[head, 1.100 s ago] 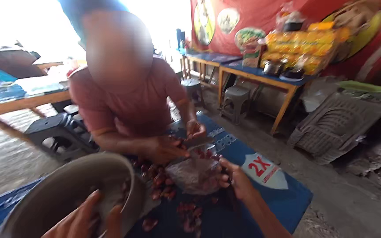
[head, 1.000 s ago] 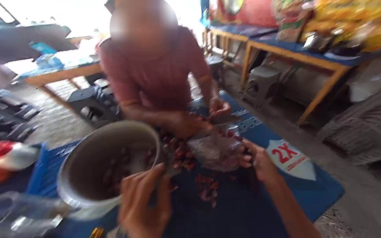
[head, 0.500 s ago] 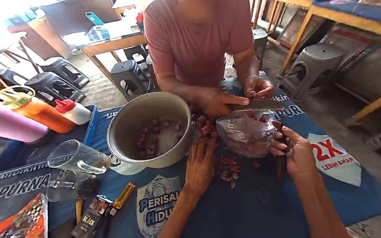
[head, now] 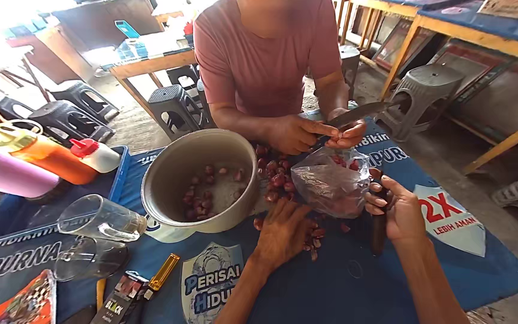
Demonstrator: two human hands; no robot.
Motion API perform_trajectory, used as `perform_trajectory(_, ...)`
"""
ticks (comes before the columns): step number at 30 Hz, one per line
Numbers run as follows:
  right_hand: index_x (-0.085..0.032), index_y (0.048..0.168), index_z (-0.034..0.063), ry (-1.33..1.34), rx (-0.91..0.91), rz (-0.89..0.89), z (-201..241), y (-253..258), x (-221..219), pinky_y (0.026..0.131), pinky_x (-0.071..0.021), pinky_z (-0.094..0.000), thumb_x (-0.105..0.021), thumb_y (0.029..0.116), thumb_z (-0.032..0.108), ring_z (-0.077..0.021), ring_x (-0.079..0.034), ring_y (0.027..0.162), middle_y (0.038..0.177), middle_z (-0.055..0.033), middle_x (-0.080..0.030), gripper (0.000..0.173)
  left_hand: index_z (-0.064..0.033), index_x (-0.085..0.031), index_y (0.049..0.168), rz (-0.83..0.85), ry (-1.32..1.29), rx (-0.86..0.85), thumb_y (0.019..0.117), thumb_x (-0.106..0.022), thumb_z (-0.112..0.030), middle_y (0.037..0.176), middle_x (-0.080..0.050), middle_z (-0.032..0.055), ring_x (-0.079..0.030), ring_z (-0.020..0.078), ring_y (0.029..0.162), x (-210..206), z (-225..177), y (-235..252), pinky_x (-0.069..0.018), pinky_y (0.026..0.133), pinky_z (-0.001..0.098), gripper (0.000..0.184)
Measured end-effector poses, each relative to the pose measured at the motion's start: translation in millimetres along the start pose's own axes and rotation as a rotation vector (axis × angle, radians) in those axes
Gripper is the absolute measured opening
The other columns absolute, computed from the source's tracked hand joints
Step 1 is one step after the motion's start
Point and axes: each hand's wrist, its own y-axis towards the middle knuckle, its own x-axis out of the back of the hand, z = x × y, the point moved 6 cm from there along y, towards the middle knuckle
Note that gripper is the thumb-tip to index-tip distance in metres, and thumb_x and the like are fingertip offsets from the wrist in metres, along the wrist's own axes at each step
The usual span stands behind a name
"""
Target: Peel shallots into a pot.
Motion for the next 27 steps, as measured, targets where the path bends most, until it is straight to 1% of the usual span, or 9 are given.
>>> perform_trajectory(3, -0.052, 0.127, 0.0078, -0.008, 0.005, 0.005, -0.1, -0.2, -0.8, 0.037, -0.0394, -0.0137, -0.027, 0.1123, 0.022, -0.0008, -0.045, 0.042, 0.068, 0.0046, -0.053, 0.033, -0.0108, -0.075, 0.114, 0.118, -0.032, -0.025, 0.0982, -0.062, -0.027, 0.11, -0.072, 0.0096, -0.066, 0.0295, 0.11, -13.2, -5.1, -3.3, -0.0523, 0.097, 0.0448, 0.026)
perform_trajectory(7, -0.052, 0.127, 0.0088, -0.036, 0.064, -0.002, 1.9, 0.4, 1.8, 0.038, -0.0394, -0.0138, -0.025, 0.1123, 0.022, -0.0008, -0.045, 0.041, 0.067, 0.0056, -0.052, 0.033, -0.0047, -0.074, 0.108, 0.016, -0.091, 0.037, 0.0969, -0.061, -0.017, 0.102, -0.073, 0.0121, -0.069, 0.0293, 0.103, -16.6, 2.1, -6.9, -0.055, 0.095, 0.0403, 0.021)
perform_trajectory(10, -0.049, 0.132, 0.0107, -0.039, 0.304, 0.04, 14.8, -1.7, 6.6, 0.037, -0.0416, -0.0153, -0.022, 0.1116, 0.02, -0.0013, -0.046, 0.041, 0.067, 0.0081, -0.054, 0.035, 0.0011, -0.071, 0.114, -0.079, -0.279, 0.204, 0.0967, -0.063, -0.015, 0.103, -0.073, 0.0136, -0.07, 0.0214, 0.097, -9.4, 8.6, -8.6, -0.0567, 0.09, 0.0324, 0.025)
perform_trajectory(13, -0.044, 0.136, 0.0159, -0.059, 0.618, 0.231, 36.7, -16.2, 2.9, 0.039, -0.0463, -0.018, -0.024, 0.1106, 0.021, -0.004, -0.051, 0.044, 0.072, 0.0092, -0.059, 0.033, 0.0044, -0.069, 0.114, -0.174, -0.606, 0.366, 0.094, -0.069, -0.012, 0.1, -0.075, 0.0105, -0.072, 0.0094, 0.087, -7.3, 16.9, -9.7, -0.0595, 0.081, 0.0243, 0.026)
perform_trajectory(16, -0.044, 0.138, 0.0204, -0.165, 0.72, 0.459, 45.4, -38.9, -19.8, 0.041, -0.0465, -0.0188, -0.04, 0.1097, 0.029, -0.0043, -0.052, 0.046, 0.075, 0.0098, -0.06, 0.03, 0.0051, -0.069, 0.112, -0.249, -0.839, 0.467, 0.0923, -0.07, -0.007, 0.1, -0.075, 0.0077, -0.072, 0.0076, 0.086, -10.3, 25.7, -12.0, -0.0605, 0.08, 0.024, 0.023)
perform_trajectory(19, -0.048, 0.146, 0.0244, -0.428, 0.594, 0.723, 28.0, -58.6, -49.7, 0.043, -0.0457, -0.0163, -0.049, 0.1073, 0.035, -0.0002, -0.051, 0.05, 0.076, 0.011, -0.061, 0.04, 0.0063, -0.07, 0.113, -0.295, -0.917, 0.507, 0.0917, -0.07, -0.003, 0.102, -0.075, 0.0076, -0.072, 0.0076, 0.088, -8.2, 30.0, -13.3, -0.0608, 0.082, 0.0242, 0.023)
perform_trajectory(21, -0.041, 0.155, 0.021, -0.646, 0.426, 0.841, 7.0, -65.5, -63.2, 0.042, -0.0442, -0.0147, -0.052, 0.1053, 0.03, 0.0015, -0.051, 0.051, 0.075, 0.0091, -0.062, 0.052, 0.0066, -0.07, 0.113, -0.304, -0.943, 0.523, 0.0913, -0.07, -0.002, 0.101, -0.075, 0.0074, -0.072, 0.0072, 0.087, -7.2, 30.5, -14.3, -0.0605, 0.082, 0.0239, 0.023)
perform_trajectory(24, -0.029, 0.162, 0.0124, -0.807, 0.134, 0.871, -25.3, -60.9, -64.4, 0.04, -0.044, -0.0166, -0.053, 0.1029, 0.021, -0.0016, -0.051, 0.05, 0.082, 0.0042, -0.064, 0.064, 0.0063, -0.069, 0.111, -0.294, -0.986, 0.569, 0.0902, -0.072, -0.002, 0.098, -0.075, 0.0061, -0.072, 0.0075, 0.085, -7.0, 30.0, -14.7, -0.0609, 0.08, 0.0244, 0.023)
perform_trajectory(27, -0.029, 0.161, 0.0134, -0.836, -0.037, 0.828, -46.7, -51.7, -55.9, 0.039, -0.0436, -0.0178, -0.052, 0.1022, 0.02, -0.0039, -0.05, 0.048, 0.082, 0.0034, -0.063, 0.064, 0.0055, -0.068, 0.107, -0.295, -1.021, 0.603, 0.0886, -0.073, -0.001, 0.092, -0.074, 0.0036, -0.072, 0.0073, 0.08, -7.3, 30.1, -15.2, -0.0613, 0.077, 0.0251, 0.02)
